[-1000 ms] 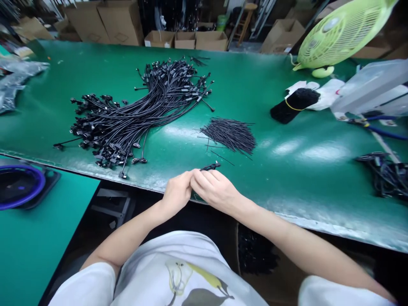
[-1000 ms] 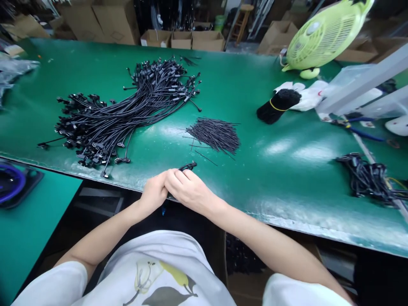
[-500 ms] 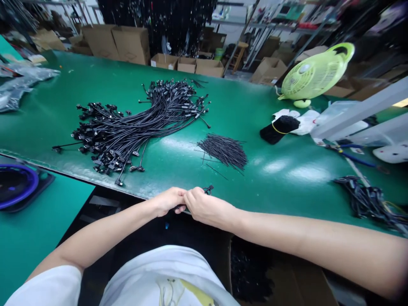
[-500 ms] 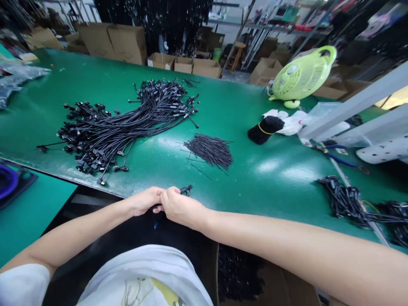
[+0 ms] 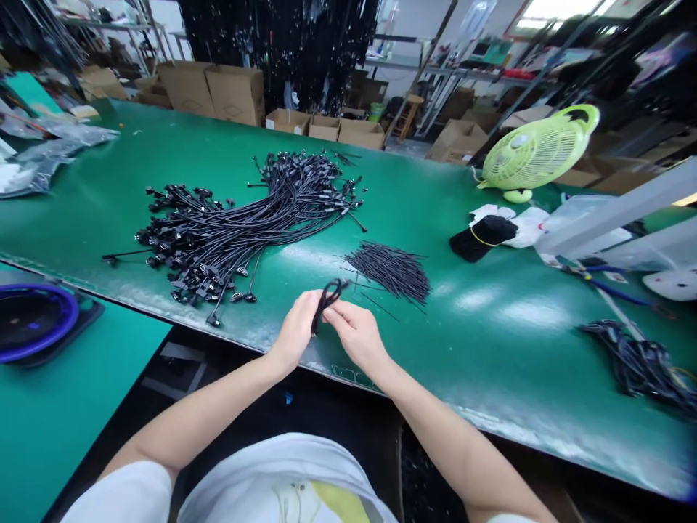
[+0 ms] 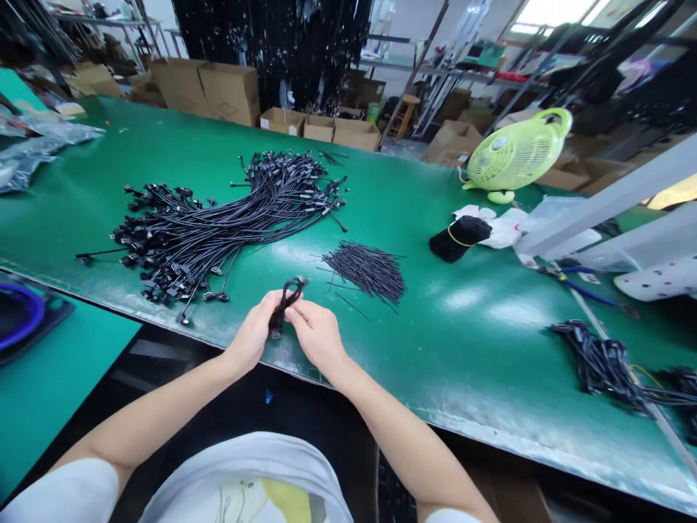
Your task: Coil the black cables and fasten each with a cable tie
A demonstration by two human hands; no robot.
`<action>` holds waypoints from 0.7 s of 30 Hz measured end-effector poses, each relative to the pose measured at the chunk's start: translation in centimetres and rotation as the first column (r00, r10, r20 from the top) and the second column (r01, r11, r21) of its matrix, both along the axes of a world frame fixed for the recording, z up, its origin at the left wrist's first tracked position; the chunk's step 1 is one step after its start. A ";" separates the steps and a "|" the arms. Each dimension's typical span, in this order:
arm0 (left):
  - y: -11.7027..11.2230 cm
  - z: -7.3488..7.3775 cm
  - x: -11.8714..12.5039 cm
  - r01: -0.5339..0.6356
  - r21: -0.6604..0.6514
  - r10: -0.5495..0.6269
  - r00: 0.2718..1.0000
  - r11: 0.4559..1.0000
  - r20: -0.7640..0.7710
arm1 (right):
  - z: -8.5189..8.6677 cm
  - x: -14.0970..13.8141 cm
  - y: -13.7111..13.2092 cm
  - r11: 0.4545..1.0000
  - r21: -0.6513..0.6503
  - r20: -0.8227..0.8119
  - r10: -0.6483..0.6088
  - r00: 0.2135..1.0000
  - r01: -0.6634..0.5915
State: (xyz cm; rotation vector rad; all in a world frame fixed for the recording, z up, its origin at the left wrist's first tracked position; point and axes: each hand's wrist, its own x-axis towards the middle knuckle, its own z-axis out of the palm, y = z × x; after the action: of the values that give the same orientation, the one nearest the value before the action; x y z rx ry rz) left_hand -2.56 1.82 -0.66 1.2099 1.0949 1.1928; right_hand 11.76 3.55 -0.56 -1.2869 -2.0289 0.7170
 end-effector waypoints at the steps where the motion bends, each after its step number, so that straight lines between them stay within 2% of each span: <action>1: -0.3 0.0 -0.6 -0.019 0.108 0.032 0.991 0.994 -0.127 | -0.2 0.1 -0.1 0.997 -0.068 -0.085 0.030 0.996 -0.036; 3: -1.2 -0.1 -1.7 0.031 0.270 0.053 0.953 0.962 -0.298 | -0.3 0.8 -0.1 0.981 -0.134 -0.128 0.124 0.984 -0.141; 5: -2.1 -0.3 -2.4 0.184 0.288 -0.078 0.936 0.940 -0.344 | 0.1 1.9 0.0 0.982 -0.097 -0.068 0.154 0.986 -0.160; 6: -2.4 -0.5 -2.5 0.276 0.254 -0.179 0.921 0.927 -0.346 | 0.4 2.3 0.0 0.992 -0.028 -0.004 0.125 0.992 -0.125; 8: -2.5 -1.4 -2.2 0.412 0.111 -0.362 0.878 0.904 -0.312 | 1.0 2.7 -0.4 0.974 0.222 0.159 0.000 0.987 -0.035; 9: -2.2 -1.8 -1.9 0.435 0.010 -0.418 0.871 0.900 -0.256 | 1.2 2.6 -0.8 0.931 0.364 0.229 -0.048 0.972 -0.040; 11: -1.4 -2.5 -1.5 0.405 -0.209 -0.424 0.904 0.890 -0.051 | 1.2 1.9 -1.9 0.815 0.557 0.343 -0.050 0.938 -0.160; 12: -0.9 -2.6 -1.4 0.387 -0.300 -0.386 0.920 0.872 0.064 | 1.0 1.4 -2.6 0.768 0.597 0.385 -0.018 0.923 -0.234; 13: -0.6 -2.3 -1.4 0.376 -0.357 -0.343 0.927 0.855 0.153 | 0.8 1.0 -3.2 0.742 0.599 0.415 0.031 0.909 -0.300; 14: -0.4 -1.8 -1.6 0.366 -0.374 -0.313 0.929 0.852 0.197 | 0.4 0.7 -3.6 0.742 0.571 0.433 0.091 0.897 -0.351; 16: -0.7 -0.3 -2.0 0.345 -0.297 -0.320 0.938 0.890 0.131 | -0.1 0.6 -3.9 0.803 0.460 0.412 0.184 0.892 -0.378; 19: -2.1 1.7 -2.3 0.347 -0.102 -0.358 0.924 0.932 -0.133 | -0.4 1.3 -3.1 0.930 0.261 0.283 0.182 0.942 -0.258; 21: -3.0 1.7 -2.0 0.262 -0.037 -0.264 0.939 0.964 -0.219 | 0.0 1.9 -2.5 0.974 0.179 0.187 0.104 0.977 -0.138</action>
State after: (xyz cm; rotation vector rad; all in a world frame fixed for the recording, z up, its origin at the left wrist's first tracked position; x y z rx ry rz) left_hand -4.54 -1.20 1.00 1.4606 1.0586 0.8622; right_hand 13.64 1.06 -0.53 -1.1582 -2.2747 0.4604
